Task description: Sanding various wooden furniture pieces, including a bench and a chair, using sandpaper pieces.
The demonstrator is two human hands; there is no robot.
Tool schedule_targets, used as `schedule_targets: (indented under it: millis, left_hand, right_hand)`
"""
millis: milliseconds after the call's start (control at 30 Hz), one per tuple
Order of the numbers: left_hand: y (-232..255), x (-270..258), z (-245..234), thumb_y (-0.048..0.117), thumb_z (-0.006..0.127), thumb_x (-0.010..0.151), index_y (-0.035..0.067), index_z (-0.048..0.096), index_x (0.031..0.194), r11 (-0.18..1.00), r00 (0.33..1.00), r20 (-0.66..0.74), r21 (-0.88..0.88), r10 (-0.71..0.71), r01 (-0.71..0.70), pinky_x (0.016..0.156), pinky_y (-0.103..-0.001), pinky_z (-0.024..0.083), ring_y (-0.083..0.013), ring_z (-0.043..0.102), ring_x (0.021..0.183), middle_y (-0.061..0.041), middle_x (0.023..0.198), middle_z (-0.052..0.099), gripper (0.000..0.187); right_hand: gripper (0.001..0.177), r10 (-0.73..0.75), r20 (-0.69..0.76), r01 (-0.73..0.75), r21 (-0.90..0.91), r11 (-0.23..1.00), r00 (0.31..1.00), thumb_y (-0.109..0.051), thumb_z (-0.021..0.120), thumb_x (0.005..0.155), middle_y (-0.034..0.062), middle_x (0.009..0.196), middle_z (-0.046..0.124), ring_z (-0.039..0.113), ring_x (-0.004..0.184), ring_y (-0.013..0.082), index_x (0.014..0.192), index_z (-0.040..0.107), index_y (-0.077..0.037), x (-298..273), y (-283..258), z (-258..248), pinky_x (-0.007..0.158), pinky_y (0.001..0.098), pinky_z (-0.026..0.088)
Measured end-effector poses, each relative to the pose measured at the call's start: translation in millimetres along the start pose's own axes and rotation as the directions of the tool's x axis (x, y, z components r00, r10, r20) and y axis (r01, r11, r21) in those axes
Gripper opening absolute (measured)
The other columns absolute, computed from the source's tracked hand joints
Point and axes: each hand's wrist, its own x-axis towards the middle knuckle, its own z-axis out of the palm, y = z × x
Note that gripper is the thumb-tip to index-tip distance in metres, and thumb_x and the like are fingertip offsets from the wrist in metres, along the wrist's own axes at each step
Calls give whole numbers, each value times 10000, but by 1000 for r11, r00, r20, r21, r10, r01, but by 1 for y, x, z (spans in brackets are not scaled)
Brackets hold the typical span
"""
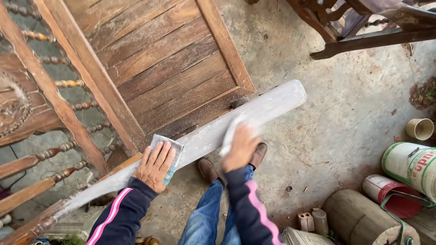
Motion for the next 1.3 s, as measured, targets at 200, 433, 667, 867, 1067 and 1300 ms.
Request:
schedule_targets:
  millis: [200,433,667,867,1067,1300]
  left_hand:
    - [0,-1,2,142,597,822,52,403,1516,1000,999,-37,-4,-7,7,1216,-565,234,-372,350,1483,-173,1611,365,726]
    - [4,-6,2,142,601,822,61,398,1530,999,998,-27,1,-49,49,1220,-555,236,-355,352,1490,-161,1621,362,741]
    - [3,-4,9,108,547,814,59,405,1536,999,998,-44,-6,-36,36,1224,-548,222,-352,340,1498,-159,1625,354,737]
    - [3,-4,8,151,525,880,67,408,1544,999,998,-48,-14,-31,30,1226,-546,219,-356,342,1496,-157,1633,353,679]
    - [2,-4,11,166,529,894,91,407,1553,999,994,-97,2,-53,54,1234,-542,229,-327,352,1503,-140,1643,351,674]
    - [7,-13,28,153,643,808,96,403,1562,996,996,-78,78,-32,38,1269,-536,213,-313,332,1537,-129,1663,349,793]
  right_hand:
    - [787,-345,64,340,74,937,936,-202,734,697,149,1500,547,499,1417,342,1443,530,-59,-40,18,8,1190,614,179]
    - [577,-137,-311,62,-240,969,941,-94,644,1012,204,1622,460,402,1542,362,1559,475,-24,72,112,-17,1276,638,171]
    - [942,-470,161,464,74,883,868,-130,735,658,260,1589,405,319,1509,412,1524,401,32,-10,-47,10,1237,579,183]
    - [867,-351,67,357,-200,912,934,-37,719,639,127,1534,525,461,1461,334,1482,526,-94,66,72,-53,1222,618,237]
    - [798,-310,-133,252,-333,909,941,-91,743,800,215,1607,429,331,1552,398,1531,443,17,68,87,-7,1240,630,194]
    - [1044,-634,279,669,-45,741,721,-33,712,595,129,1656,381,321,1549,290,1584,384,-91,21,4,13,1262,538,208]
